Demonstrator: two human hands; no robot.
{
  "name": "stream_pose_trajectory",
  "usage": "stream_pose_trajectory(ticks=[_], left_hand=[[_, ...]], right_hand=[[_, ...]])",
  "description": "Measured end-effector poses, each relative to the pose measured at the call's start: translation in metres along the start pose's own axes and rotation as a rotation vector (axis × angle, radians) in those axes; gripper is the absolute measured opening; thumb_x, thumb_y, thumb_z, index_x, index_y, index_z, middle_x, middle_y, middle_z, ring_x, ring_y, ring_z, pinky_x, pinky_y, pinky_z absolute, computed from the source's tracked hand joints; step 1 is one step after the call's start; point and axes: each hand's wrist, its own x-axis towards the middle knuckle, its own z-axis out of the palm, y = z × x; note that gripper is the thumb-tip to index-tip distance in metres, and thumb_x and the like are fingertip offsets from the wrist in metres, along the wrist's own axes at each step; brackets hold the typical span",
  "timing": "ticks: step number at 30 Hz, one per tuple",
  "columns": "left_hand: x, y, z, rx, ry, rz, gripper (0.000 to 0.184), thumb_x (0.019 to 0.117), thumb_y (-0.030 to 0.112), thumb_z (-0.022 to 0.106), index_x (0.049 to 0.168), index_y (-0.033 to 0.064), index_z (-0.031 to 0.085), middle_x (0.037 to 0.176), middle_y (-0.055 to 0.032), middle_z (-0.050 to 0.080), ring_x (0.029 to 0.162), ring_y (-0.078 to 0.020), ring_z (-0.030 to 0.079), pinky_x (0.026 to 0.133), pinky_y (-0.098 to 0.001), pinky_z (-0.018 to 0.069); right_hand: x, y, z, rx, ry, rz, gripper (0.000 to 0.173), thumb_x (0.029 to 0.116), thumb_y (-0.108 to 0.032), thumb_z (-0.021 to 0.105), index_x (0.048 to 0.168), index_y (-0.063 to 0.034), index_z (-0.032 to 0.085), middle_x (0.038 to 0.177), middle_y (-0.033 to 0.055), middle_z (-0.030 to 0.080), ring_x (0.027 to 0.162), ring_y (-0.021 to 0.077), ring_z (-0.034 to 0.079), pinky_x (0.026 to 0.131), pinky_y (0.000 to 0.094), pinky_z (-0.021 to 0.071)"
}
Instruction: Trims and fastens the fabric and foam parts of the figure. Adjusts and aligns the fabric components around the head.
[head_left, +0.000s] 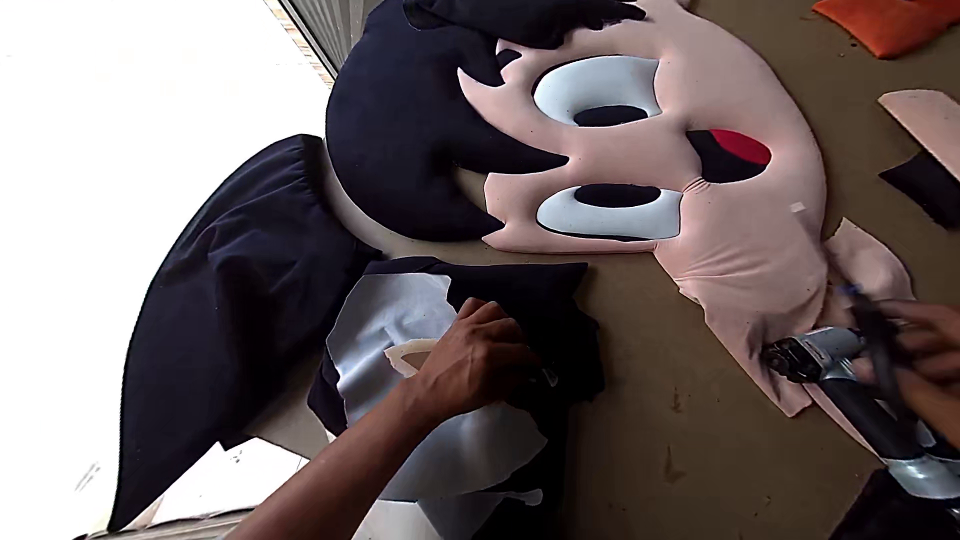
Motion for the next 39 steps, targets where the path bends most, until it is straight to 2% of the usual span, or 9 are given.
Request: stream_pose_trajectory(ticks=[2,4,9,19,22,33,36,38,39], left_hand=[[-0.002,-0.002,0.0,-0.138,0.022,-0.026,0.008,0.09,0.036,0.075,0.093,0.0324,0.081,0.093,0.0163,0.07,0.098,-0.005,0.06,0.096,-0.0373,0.0435],[-0.004,-0.002,0.0,-0.224,0.036,-0.071,0.011,0.0877,0.04,0.078,0.093,0.0308,0.081,0.092,0.0159,0.07,0.097,-0.005,0.06,0.097,-0.0392,0.0433],[-0.003,-0.008,-0.003,-0.352,0.08,-0.1,0.014,0.0863,0.04,0.079,0.094,0.029,0.082,0.09,0.0125,0.066,0.096,-0.0075,0.056,0.095,-0.0407,0.04],[0.0,-0.017,-0.007,-0.472,0.052,-0.043,0.013,0.0885,0.039,0.079,0.093,0.028,0.084,0.085,0.0099,0.065,0.092,-0.0091,0.054,0.094,-0.0414,0.0363],[0.0,-0.017,-0.006,-0.452,0.077,-0.02,0.012,0.0882,0.038,0.079,0.091,0.0273,0.084,0.084,0.0096,0.065,0.093,-0.0097,0.054,0.094,-0.0418,0.0359],[-0.002,-0.02,-0.008,-0.53,0.118,0.017,0.014,0.0886,0.037,0.079,0.089,0.0232,0.084,0.083,0.0074,0.067,0.094,-0.0109,0.056,0.093,-0.041,0.038],[-0.002,-0.022,-0.008,-0.548,0.124,0.013,0.012,0.0876,0.034,0.081,0.089,0.022,0.084,0.084,0.0071,0.067,0.094,-0.0117,0.056,0.093,-0.0393,0.0397],[-0.004,-0.022,-0.009,-0.57,0.119,0.009,0.012,0.0875,0.033,0.081,0.088,0.0214,0.083,0.083,0.007,0.066,0.094,-0.0117,0.056,0.091,-0.0381,0.0403],[-0.003,-0.022,-0.009,-0.582,0.118,0.012,0.013,0.0877,0.034,0.08,0.088,0.0212,0.083,0.083,0.0069,0.066,0.094,-0.0116,0.056,0.09,-0.0378,0.0402]], right_hand=[[-0.003,-0.004,0.052,-0.101,0.011,-0.414,0.063,0.0791,-0.057,0.075,0.126,-0.0157,0.07,0.096,0.0038,0.073,0.08,0.0191,0.07,0.069,0.0462,0.0601],[0.003,-0.014,0.089,-0.224,0.065,-0.669,0.066,0.0781,-0.074,0.061,0.123,-0.0271,0.072,0.092,-0.0051,0.071,0.082,0.0151,0.067,0.074,0.0437,0.0565],[0.031,-0.034,0.12,-0.273,0.043,-0.892,0.059,0.0834,-0.058,0.06,0.128,-0.0217,0.072,0.09,-0.0008,0.069,0.076,0.0173,0.064,0.059,0.0348,0.0512],[0.084,-0.089,0.136,-0.285,-0.118,-1.153,0.054,0.0848,-0.043,0.063,0.134,-0.0199,0.069,0.09,0.0042,0.064,0.08,0.0234,0.062,0.063,0.0384,0.0482],[0.091,-0.095,0.128,-0.287,-0.143,-1.237,0.043,0.0882,-0.028,0.06,0.126,-0.0139,0.073,0.081,0.0034,0.063,0.07,0.0212,0.062,0.054,0.035,0.0467],[0.072,-0.137,0.127,-0.352,-0.085,-1.195,0.037,0.077,-0.029,0.067,0.109,-0.0128,0.077,0.075,0.001,0.062,0.063,0.0187,0.06,0.05,0.033,0.0459],[0.066,-0.12,0.132,-0.407,0.159,-1.322,0.02,0.1024,-0.025,0.053,0.104,-0.011,0.068,0.074,0.0056,0.062,0.062,0.0229,0.063,0.053,0.0395,0.049],[0.062,-0.125,0.129,-0.403,0.063,-1.271,0.023,0.0969,-0.032,0.057,0.105,-0.0141,0.07,0.077,0.0019,0.063,0.065,0.019,0.063,0.054,0.0356,0.0475],[0.062,-0.134,0.128,-0.393,-0.024,-1.192,0.034,0.0824,-0.04,0.065,0.104,-0.0155,0.075,0.076,-0.0006,0.063,0.062,0.0165,0.062,0.049,0.0327,0.0463]])
